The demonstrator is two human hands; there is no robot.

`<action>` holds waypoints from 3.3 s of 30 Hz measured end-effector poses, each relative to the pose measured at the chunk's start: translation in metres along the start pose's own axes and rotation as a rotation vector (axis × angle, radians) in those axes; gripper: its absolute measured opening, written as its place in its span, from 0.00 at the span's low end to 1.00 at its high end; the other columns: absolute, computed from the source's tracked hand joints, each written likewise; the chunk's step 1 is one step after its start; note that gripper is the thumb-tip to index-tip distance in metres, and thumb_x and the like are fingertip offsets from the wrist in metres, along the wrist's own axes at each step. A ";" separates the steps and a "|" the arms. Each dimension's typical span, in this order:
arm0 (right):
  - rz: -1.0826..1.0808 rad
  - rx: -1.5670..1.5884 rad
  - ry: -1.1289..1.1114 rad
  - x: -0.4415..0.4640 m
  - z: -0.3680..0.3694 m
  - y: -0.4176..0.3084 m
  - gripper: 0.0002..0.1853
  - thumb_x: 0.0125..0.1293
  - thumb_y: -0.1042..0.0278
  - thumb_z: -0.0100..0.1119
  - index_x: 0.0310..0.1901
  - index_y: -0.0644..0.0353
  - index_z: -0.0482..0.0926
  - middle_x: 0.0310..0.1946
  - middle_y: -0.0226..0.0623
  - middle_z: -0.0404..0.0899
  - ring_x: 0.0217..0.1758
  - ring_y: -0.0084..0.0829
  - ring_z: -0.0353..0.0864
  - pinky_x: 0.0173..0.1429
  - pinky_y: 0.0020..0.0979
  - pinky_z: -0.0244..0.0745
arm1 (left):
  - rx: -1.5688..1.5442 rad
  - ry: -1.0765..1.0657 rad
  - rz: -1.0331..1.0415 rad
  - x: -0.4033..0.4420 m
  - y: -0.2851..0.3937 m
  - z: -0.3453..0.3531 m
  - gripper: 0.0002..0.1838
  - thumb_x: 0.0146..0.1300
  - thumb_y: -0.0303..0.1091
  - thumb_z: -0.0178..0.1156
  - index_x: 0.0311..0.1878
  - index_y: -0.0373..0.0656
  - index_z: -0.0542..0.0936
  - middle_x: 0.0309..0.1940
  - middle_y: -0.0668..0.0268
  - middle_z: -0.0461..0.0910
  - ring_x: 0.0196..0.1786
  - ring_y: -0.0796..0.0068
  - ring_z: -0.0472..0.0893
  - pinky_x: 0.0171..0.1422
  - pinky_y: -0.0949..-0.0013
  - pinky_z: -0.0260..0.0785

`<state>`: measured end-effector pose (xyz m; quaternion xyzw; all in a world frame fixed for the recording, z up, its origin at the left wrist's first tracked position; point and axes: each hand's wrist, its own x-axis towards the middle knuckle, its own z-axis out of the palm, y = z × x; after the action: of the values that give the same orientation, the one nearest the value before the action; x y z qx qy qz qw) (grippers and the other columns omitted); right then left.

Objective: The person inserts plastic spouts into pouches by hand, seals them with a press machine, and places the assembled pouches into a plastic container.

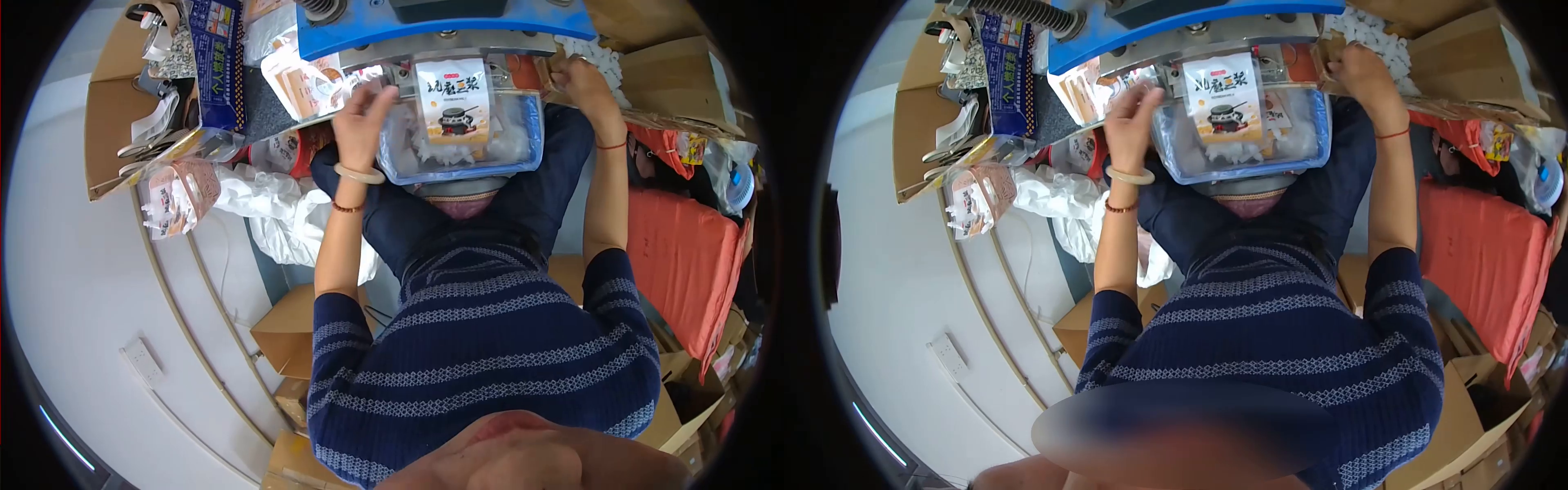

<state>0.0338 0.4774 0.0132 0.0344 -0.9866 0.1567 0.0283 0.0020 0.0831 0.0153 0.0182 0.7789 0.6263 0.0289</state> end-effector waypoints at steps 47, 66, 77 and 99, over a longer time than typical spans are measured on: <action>0.086 -0.294 0.299 0.009 0.000 -0.018 0.12 0.67 0.69 0.51 0.50 0.56 0.78 0.46 0.54 0.80 0.43 0.57 0.81 0.46 0.49 0.77 | -0.737 -0.522 -0.557 0.001 0.017 0.047 0.14 0.68 0.30 0.63 0.51 0.31 0.81 0.46 0.60 0.85 0.44 0.75 0.84 0.52 0.71 0.78; -0.118 0.765 0.072 -0.054 -0.022 -0.181 0.13 0.67 0.72 0.63 0.52 0.61 0.82 0.46 0.37 0.82 0.45 0.29 0.80 0.49 0.27 0.75 | 0.291 0.017 0.282 -0.029 0.013 -0.039 0.17 0.54 0.14 0.58 0.46 0.37 0.87 0.43 0.59 0.87 0.41 0.77 0.84 0.48 0.75 0.74; -0.538 0.388 0.011 -0.016 -0.072 -0.179 0.12 0.70 0.64 0.57 0.47 0.63 0.82 0.41 0.44 0.82 0.42 0.44 0.81 0.47 0.37 0.77 | -0.116 -0.641 -0.171 -0.039 0.052 -0.017 0.12 0.65 0.33 0.68 0.47 0.35 0.86 0.30 0.72 0.84 0.32 0.88 0.73 0.36 0.80 0.67; 0.150 0.000 0.495 -0.013 -0.022 -0.035 0.13 0.72 0.65 0.54 0.53 0.59 0.79 0.46 0.50 0.82 0.46 0.53 0.81 0.48 0.45 0.77 | 0.674 -0.028 0.577 0.040 -0.040 -0.049 0.30 0.61 0.38 0.68 0.62 0.29 0.73 0.62 0.42 0.73 0.67 0.51 0.72 0.72 0.54 0.61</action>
<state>0.0502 0.4518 0.0440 -0.0783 -0.9494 0.1621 0.2573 -0.0411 0.0293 -0.0145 0.2518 0.9020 0.3196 -0.1442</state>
